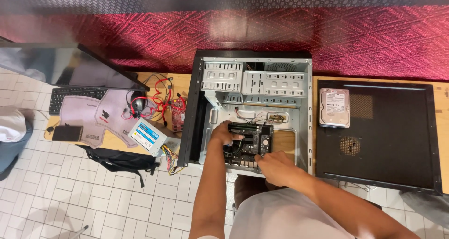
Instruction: Installing and securing a motherboard and hard drive inside a desktop computer case using a screwdriver.
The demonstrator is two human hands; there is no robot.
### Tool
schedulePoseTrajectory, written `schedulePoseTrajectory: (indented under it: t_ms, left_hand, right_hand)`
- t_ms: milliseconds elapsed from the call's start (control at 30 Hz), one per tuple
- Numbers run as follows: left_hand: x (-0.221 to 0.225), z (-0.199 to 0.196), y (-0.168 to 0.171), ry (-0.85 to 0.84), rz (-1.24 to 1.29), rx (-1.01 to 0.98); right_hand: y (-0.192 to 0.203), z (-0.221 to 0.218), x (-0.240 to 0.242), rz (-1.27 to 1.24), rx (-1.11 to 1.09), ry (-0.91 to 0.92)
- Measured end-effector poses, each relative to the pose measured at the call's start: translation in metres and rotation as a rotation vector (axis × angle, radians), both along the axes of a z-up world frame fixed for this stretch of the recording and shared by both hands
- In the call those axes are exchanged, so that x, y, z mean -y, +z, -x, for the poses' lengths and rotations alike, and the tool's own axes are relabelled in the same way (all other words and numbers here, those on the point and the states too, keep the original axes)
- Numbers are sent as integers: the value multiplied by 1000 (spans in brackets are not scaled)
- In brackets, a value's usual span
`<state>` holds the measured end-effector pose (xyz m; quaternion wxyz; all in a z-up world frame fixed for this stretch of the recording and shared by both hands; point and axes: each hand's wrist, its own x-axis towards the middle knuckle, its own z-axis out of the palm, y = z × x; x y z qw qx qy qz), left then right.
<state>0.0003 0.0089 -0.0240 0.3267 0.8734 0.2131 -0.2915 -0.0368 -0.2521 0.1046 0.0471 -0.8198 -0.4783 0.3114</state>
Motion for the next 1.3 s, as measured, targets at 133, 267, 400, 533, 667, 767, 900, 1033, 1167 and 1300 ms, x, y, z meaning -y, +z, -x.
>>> schedulePoseTrajectory:
  t_ms: [133,267,400,533,667,767,900,1033,1167,1300]
  left_hand:
    - [-1,-3,6,-9,10,-19]
    - [2,-2,16,4,20,-19]
    - [2,-2,16,15,29,-5]
    - [5,1,27,21,35,3]
    - [6,4,29,23,38,11]
    - [6,2,32,26,36,21]
    - [3,2,16,32,22,18]
    - [4,3,15,35,38,19]
    - [5,1,20,37,50,37]
    - [5,3,10,9,14,37]
  right_hand:
    - [-9,0,-1,2,27,1]
    - [-10,0,-1,-33,9,-22]
    - [0,0,-2,-47,16,-12]
    - [39,1,-6,-42,3,6]
    - [45,-4,-3,8,-125,9]
    - [36,-7,3,36,-143,28]
    - [-12,-5,6,65,24,30]
    - [-22,2,6,15,159,49]
    - [-23,7,2,-26,187,62]
    - [-21,11,-2,-72,148,40]
